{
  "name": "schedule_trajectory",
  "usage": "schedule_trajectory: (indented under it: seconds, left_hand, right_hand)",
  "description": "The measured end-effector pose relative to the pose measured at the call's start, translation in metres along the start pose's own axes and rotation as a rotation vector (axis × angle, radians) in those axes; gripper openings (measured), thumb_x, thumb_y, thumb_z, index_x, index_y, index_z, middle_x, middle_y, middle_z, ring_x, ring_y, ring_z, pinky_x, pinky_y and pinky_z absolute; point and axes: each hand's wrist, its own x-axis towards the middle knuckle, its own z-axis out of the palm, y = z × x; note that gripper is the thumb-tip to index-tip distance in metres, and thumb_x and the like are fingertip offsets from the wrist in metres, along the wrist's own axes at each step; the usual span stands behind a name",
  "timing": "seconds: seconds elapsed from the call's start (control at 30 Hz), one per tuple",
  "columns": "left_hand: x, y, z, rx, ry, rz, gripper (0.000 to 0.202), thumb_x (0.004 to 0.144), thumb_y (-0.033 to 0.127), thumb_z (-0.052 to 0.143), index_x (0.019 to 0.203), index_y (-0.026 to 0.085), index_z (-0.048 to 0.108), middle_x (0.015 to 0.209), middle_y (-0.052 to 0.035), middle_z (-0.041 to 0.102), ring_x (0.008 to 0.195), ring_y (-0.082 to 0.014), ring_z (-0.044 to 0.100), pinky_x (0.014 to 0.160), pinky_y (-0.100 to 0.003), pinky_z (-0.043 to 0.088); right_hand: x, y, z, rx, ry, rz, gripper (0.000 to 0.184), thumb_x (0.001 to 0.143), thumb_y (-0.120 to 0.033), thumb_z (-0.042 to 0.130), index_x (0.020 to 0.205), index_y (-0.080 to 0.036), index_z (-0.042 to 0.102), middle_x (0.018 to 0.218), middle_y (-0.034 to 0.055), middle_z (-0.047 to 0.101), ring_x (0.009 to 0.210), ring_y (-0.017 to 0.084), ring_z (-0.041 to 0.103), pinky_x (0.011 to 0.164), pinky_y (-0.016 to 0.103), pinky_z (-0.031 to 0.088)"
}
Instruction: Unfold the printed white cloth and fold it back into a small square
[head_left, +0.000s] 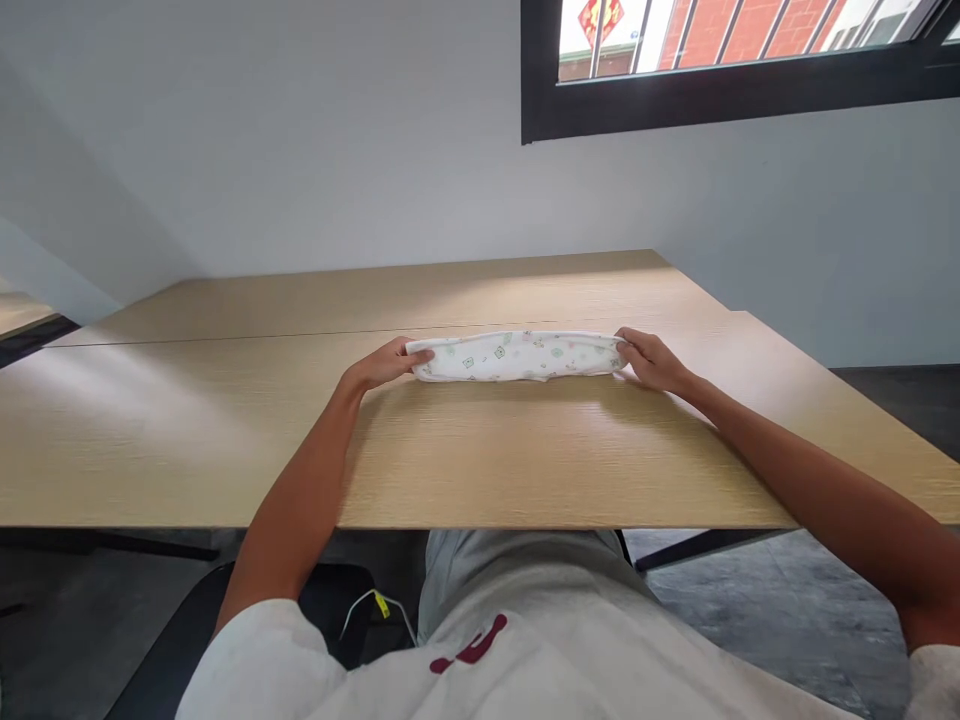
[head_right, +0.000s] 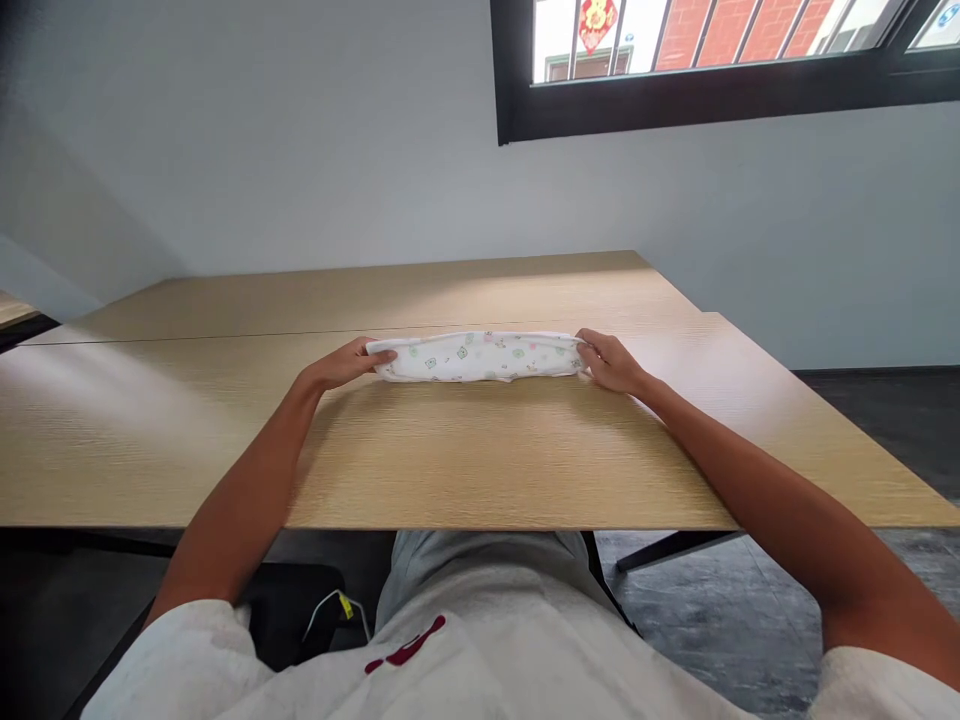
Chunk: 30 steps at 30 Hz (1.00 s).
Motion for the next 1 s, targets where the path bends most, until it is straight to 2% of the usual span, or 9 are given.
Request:
schedule_trajectory:
  seconds: [0.1,0.2,0.3,0.4,0.5,0.6,0.7,0.87,1.0]
  left_hand:
    - [0.006,-0.011,0.003,-0.240,0.051,-0.084,0.056,0.074,0.064,0.072,0.099,0.015,0.067,0.100,-0.0088,0.068,0.093,-0.0221,0.064,0.083,-0.031,0.055]
    - [0.015,-0.021,0.010,-0.304,0.115,-0.159,0.055,0.071,0.065,0.073,0.093,0.015,0.063,0.091,-0.0074,0.068,0.080,-0.0182,0.064,0.073,-0.029,0.057]
    - [0.022,-0.025,0.018,-0.322,0.077,-0.219,0.051,0.074,0.063,0.071,0.086,0.015,0.059,0.077,-0.0071,0.065,0.067,-0.0181,0.063,0.060,-0.029,0.055]
    - [0.023,-0.024,0.019,-0.307,0.011,-0.265,0.050,0.073,0.060,0.074,0.088,0.013,0.061,0.076,-0.0083,0.066,0.065,-0.0188,0.064,0.058,-0.028,0.054]
    - [0.020,-0.021,0.015,-0.289,-0.037,-0.280,0.053,0.068,0.054,0.080,0.099,0.014,0.065,0.095,-0.0100,0.070,0.079,-0.0192,0.067,0.068,-0.027,0.057]
    - [0.017,-0.018,0.013,-0.234,-0.075,-0.261,0.059,0.063,0.050,0.084,0.106,0.015,0.064,0.107,-0.0107,0.068,0.083,-0.0183,0.067,0.068,-0.025,0.055]
    - [0.014,-0.011,0.014,-0.135,-0.018,-0.263,0.066,0.061,0.048,0.086,0.110,0.015,0.055,0.096,-0.0097,0.069,0.075,-0.0172,0.065,0.060,-0.024,0.048]
    - [0.007,-0.001,0.014,0.158,0.071,-0.255,0.073,0.062,0.046,0.080,0.118,0.018,0.041,0.072,-0.0005,0.064,0.062,-0.0174,0.058,0.056,-0.026,0.041]
    - [0.005,0.005,0.018,0.551,0.263,-0.033,0.063,0.064,0.044,0.075,0.115,0.020,0.046,0.073,0.0021,0.057,0.068,-0.0183,0.056,0.062,-0.029,0.041]
  right_hand:
    - [0.003,-0.005,0.005,0.135,0.118,0.066,0.036,0.097,-0.045,0.041,0.087,-0.012,0.052,0.071,0.0024,0.047,0.062,0.012,0.041,0.054,0.020,0.032]
    - [0.006,-0.007,0.008,0.194,0.168,0.190,0.042,0.093,-0.053,0.043,0.095,-0.012,0.055,0.072,0.0028,0.048,0.060,0.012,0.040,0.051,0.019,0.032]
    - [0.007,-0.005,0.009,0.198,0.178,0.358,0.046,0.087,-0.057,0.047,0.101,-0.014,0.055,0.064,0.0004,0.043,0.052,0.011,0.036,0.044,0.019,0.027]
    - [0.006,-0.002,0.009,0.162,0.158,0.452,0.049,0.084,-0.059,0.050,0.106,-0.016,0.056,0.065,0.0006,0.046,0.051,0.012,0.040,0.044,0.019,0.030]
    - [0.005,-0.002,0.007,0.039,0.153,0.422,0.055,0.078,-0.062,0.061,0.107,-0.015,0.059,0.082,0.0065,0.057,0.073,0.020,0.055,0.054,0.023,0.041]
    - [0.004,-0.001,0.005,-0.066,0.151,0.373,0.062,0.071,-0.063,0.068,0.108,-0.014,0.063,0.098,0.0100,0.059,0.086,0.024,0.057,0.065,0.028,0.046]
    - [0.005,0.002,0.005,-0.112,0.141,0.351,0.058,0.071,-0.061,0.067,0.104,-0.014,0.063,0.105,0.0096,0.058,0.079,0.021,0.056,0.069,0.031,0.048]
    - [0.006,0.001,0.007,-0.208,0.148,0.265,0.047,0.073,-0.057,0.063,0.093,-0.014,0.062,0.095,0.0078,0.058,0.071,0.020,0.054,0.075,0.038,0.050]
    - [0.004,-0.009,0.010,-0.311,0.134,0.154,0.041,0.078,-0.049,0.060,0.099,-0.014,0.063,0.113,0.0115,0.052,0.071,0.020,0.054,0.073,0.042,0.052]
